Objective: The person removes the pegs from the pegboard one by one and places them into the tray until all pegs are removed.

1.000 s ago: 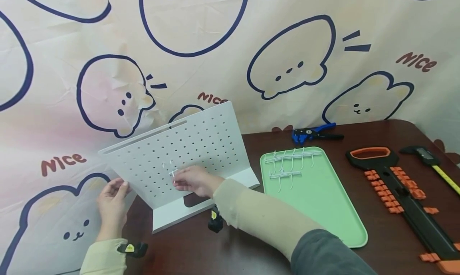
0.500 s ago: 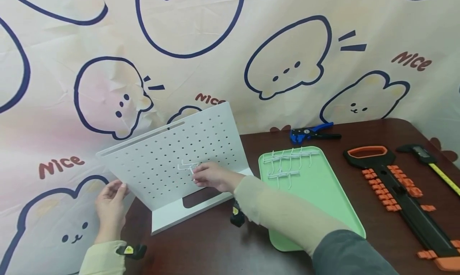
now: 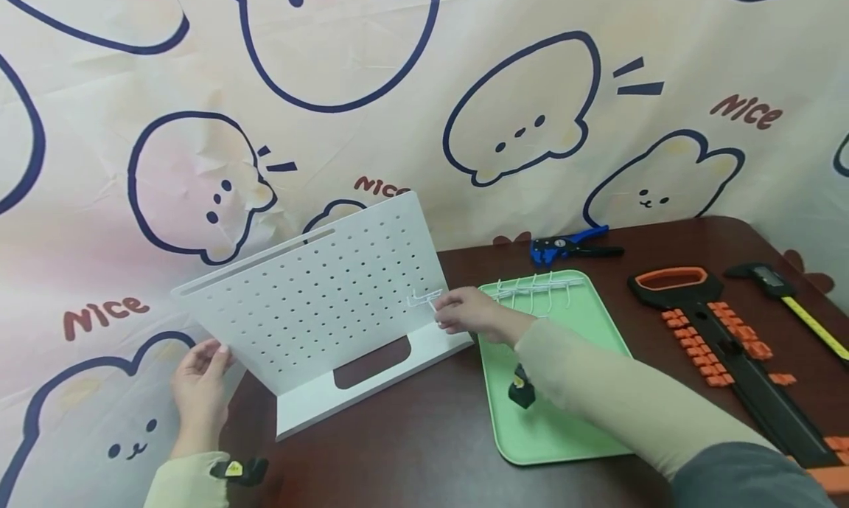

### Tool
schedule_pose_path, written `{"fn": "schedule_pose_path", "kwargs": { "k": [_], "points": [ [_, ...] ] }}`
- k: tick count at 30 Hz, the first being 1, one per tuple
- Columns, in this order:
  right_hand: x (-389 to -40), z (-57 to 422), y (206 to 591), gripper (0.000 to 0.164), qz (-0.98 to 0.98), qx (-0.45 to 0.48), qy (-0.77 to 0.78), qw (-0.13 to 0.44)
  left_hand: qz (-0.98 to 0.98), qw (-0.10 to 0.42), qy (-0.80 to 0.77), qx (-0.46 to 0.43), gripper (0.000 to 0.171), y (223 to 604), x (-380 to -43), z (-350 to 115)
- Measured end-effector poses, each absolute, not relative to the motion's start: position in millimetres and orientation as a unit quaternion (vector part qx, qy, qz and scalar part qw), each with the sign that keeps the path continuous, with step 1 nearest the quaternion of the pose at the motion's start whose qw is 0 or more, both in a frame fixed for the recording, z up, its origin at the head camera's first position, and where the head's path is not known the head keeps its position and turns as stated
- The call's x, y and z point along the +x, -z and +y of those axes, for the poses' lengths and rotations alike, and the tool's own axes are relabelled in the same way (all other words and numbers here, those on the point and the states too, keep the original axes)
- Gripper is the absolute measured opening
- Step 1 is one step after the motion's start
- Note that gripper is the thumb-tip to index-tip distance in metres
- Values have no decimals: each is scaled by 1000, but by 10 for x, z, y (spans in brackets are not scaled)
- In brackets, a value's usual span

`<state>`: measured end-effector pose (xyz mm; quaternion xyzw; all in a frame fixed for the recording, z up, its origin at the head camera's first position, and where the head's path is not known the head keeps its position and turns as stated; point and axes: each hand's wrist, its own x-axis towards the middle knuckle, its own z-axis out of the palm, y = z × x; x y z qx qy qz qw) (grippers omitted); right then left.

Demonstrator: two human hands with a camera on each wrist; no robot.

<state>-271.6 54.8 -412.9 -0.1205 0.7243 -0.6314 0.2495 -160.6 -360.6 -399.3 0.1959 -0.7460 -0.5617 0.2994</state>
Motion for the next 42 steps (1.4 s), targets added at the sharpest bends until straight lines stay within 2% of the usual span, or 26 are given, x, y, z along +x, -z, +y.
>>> {"fn": "schedule_pose_path", "kwargs": {
  "k": [6,10,19,27,33,42],
  "points": [
    [-2591,992,4129,31,760,-157,593,214,-752,297,555,195,11,3991,-1603,-3579],
    [-2533,1248,4060,37,768,-162,587,197,-750,302,557,192,11,3990,-1605,-3585],
    [-2606,1800,3993,46,790,-95,580,174,-749,296,561,191,9,4015,-1583,-3599],
    [-2587,2246,4176,50,815,-39,550,178,-748,302,560,187,10,4001,-1588,-3604],
    [-2507,2432,4378,47,810,-7,554,193,-753,300,554,191,9,3977,-1593,-3595],
    [-2430,2413,4519,40,794,-6,572,209,-753,309,550,190,8,3989,-1598,-3580]
  ]
}}
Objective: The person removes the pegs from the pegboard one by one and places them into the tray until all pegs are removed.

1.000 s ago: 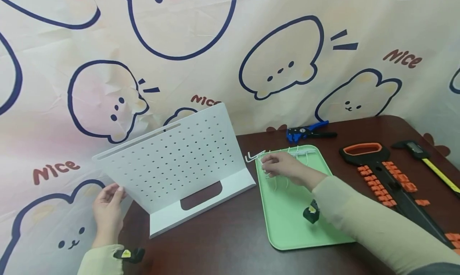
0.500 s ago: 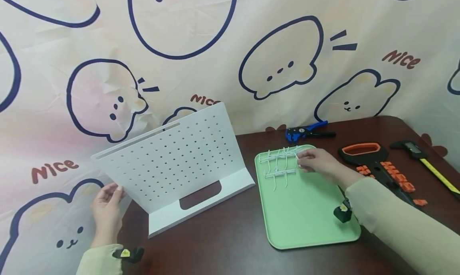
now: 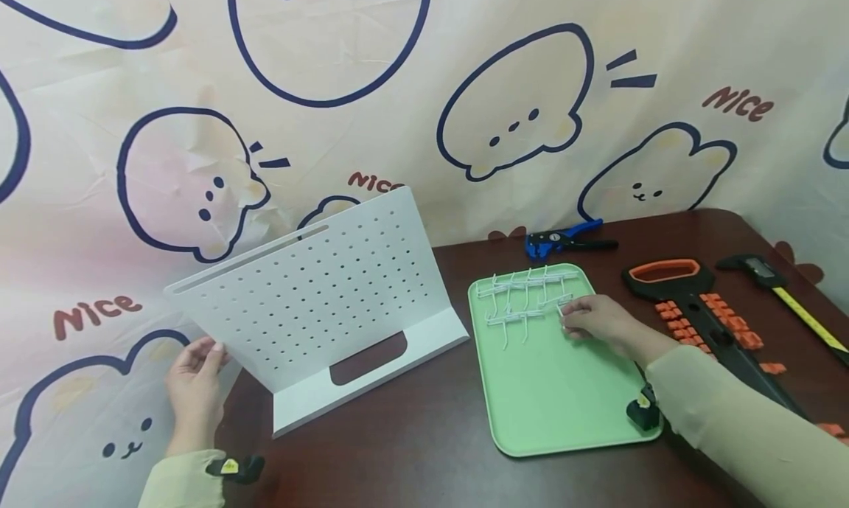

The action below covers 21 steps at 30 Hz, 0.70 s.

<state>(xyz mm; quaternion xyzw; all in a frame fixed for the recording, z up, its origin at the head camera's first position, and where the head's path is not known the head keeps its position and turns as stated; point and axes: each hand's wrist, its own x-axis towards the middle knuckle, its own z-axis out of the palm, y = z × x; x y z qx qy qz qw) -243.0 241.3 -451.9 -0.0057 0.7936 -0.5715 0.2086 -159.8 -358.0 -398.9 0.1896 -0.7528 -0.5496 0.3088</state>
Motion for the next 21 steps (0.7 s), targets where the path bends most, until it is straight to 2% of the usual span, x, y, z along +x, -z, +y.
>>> {"fn": "schedule_pose_path", "kwargs": {
  "k": [21],
  "points": [
    [-2427,2270,4567,32,785,15,578,222,-745,301,560,199,11,3963,-1587,-3574]
  ]
}}
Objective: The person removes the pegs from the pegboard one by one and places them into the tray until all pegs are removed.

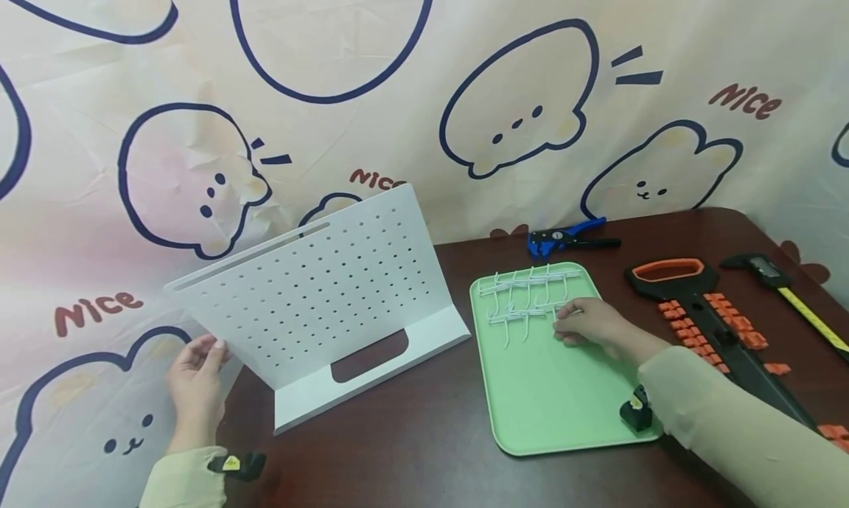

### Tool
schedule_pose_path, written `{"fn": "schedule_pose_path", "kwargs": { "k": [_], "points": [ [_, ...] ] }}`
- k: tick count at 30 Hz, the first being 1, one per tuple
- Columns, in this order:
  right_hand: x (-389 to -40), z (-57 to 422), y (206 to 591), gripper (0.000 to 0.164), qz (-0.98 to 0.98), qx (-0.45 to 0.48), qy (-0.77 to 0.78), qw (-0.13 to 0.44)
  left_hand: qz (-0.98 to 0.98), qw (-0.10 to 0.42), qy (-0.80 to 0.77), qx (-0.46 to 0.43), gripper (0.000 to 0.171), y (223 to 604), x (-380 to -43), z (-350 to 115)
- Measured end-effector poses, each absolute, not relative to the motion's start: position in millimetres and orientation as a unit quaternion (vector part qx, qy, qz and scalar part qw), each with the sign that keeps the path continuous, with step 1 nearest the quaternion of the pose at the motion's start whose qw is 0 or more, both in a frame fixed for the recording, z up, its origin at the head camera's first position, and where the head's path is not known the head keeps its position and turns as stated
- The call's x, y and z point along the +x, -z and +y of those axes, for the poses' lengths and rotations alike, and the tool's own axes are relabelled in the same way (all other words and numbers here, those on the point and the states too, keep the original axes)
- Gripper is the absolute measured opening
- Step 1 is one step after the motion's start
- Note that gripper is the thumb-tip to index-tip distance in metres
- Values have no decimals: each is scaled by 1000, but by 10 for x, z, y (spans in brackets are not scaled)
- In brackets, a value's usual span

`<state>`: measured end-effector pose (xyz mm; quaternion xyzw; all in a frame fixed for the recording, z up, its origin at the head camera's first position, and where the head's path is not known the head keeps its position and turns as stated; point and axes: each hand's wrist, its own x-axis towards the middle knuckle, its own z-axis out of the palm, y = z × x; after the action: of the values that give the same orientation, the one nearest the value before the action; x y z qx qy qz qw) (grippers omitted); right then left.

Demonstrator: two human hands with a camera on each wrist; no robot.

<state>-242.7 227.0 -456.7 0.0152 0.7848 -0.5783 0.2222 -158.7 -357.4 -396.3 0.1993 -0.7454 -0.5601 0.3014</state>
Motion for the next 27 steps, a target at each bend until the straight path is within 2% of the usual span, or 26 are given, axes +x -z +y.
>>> {"fn": "schedule_pose_path", "kwargs": {
  "k": [10,17,23,27],
  "points": [
    [-2364,2379,4551,35,785,-10,575,229,-741,305,567,189,10,3962,-1627,-3581],
    [-2342,2461,4446,39,807,-23,549,218,-769,288,525,224,8,3809,-1616,-3563],
    [-2431,2450,4245,41,854,-76,487,166,-756,402,473,207,5,3456,-1507,-3405],
    [-2456,2380,4100,39,890,-133,423,109,-774,449,428,129,5,3230,-1462,-3144]
  ]
}}
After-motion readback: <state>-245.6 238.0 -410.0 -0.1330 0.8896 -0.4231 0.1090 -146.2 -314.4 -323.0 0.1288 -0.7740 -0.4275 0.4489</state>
